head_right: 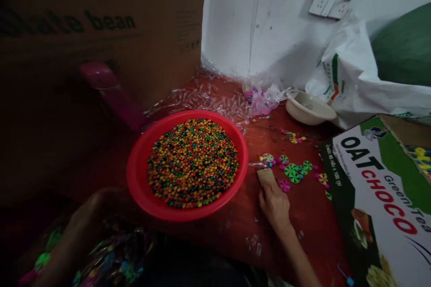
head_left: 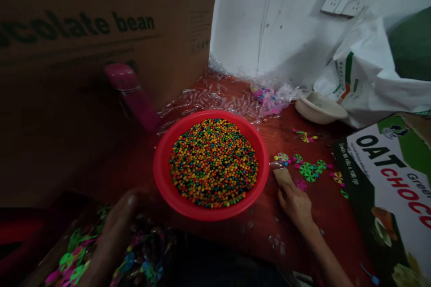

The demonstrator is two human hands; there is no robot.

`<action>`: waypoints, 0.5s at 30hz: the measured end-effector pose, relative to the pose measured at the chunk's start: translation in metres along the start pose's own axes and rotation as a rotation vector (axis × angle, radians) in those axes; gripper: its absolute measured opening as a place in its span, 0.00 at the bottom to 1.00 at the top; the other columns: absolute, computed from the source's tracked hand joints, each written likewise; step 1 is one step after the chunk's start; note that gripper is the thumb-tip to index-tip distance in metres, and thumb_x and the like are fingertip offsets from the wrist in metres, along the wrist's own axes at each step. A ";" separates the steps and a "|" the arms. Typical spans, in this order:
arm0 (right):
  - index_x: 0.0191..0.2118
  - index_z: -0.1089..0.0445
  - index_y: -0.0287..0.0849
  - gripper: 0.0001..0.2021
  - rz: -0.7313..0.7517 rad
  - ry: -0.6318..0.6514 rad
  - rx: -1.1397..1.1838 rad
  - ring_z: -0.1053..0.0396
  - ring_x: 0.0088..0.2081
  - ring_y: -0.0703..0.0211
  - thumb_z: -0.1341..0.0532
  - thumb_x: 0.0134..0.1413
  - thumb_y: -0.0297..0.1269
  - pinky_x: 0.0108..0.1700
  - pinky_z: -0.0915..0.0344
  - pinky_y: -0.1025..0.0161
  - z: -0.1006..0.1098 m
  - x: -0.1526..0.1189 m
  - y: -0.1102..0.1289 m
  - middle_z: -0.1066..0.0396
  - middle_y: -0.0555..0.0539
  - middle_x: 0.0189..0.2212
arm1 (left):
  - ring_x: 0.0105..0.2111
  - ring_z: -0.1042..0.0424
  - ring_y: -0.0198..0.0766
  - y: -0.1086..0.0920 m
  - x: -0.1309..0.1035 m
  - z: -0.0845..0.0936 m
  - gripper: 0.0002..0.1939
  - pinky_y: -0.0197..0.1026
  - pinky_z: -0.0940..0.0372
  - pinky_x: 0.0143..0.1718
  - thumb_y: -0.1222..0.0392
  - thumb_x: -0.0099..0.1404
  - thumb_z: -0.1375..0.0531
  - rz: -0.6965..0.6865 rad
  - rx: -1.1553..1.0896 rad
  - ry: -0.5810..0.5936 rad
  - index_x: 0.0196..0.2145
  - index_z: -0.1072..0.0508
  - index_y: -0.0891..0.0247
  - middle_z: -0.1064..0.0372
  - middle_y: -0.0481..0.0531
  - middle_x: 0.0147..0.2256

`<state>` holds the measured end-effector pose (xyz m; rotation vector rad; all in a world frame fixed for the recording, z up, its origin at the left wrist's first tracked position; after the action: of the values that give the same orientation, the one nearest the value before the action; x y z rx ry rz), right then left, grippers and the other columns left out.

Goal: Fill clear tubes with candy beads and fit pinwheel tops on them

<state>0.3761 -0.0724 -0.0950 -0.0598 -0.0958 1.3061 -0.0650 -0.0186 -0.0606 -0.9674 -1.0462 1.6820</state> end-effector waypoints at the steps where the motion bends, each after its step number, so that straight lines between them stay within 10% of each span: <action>1: 0.45 0.33 0.38 0.18 -0.020 -0.053 -0.023 0.34 0.44 0.49 0.51 0.57 0.43 0.43 0.40 0.56 0.002 0.000 -0.003 0.33 0.39 0.46 | 0.28 0.34 0.39 -0.009 0.005 -0.013 0.21 0.38 0.37 0.28 0.39 0.51 0.43 0.003 -0.004 0.035 0.27 0.32 0.61 0.32 0.47 0.26; 7: 0.52 0.38 0.29 0.31 -0.268 -0.002 -0.030 0.34 0.42 0.38 0.52 0.53 0.53 0.39 0.38 0.47 -0.006 0.001 -0.029 0.34 0.31 0.44 | 0.19 0.39 0.30 -0.022 0.017 -0.049 0.18 0.31 0.44 0.21 0.53 0.42 0.35 0.201 -0.382 -0.063 0.28 0.36 0.62 0.38 0.42 0.20; 11: 0.50 0.36 0.37 0.32 -0.322 0.038 0.251 0.31 0.40 0.41 0.47 0.44 0.57 0.37 0.35 0.50 -0.019 0.011 -0.038 0.31 0.35 0.39 | 0.23 0.33 0.32 -0.027 0.013 -0.065 0.20 0.34 0.37 0.27 0.64 0.39 0.37 0.288 -0.756 0.051 0.34 0.33 0.63 0.31 0.45 0.26; 15: 0.42 0.32 0.41 0.29 -0.418 0.050 0.606 0.29 0.33 0.44 0.44 0.37 0.56 0.33 0.33 0.53 -0.021 0.021 -0.054 0.28 0.40 0.32 | 0.23 0.33 0.31 -0.032 0.021 -0.061 0.14 0.34 0.35 0.29 0.69 0.36 0.42 0.288 -0.817 -0.071 0.27 0.34 0.64 0.32 0.44 0.24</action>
<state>0.4357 -0.0659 -0.1103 0.4244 0.3175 0.8715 -0.0058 0.0227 -0.0548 -1.6412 -1.7702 1.5162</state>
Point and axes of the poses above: each hand's wrist, its own x-axis towards the middle knuckle, its own z-axis out of the back of the hand, y = z × x, the point moved 5 cm from there along x, towards the middle knuckle
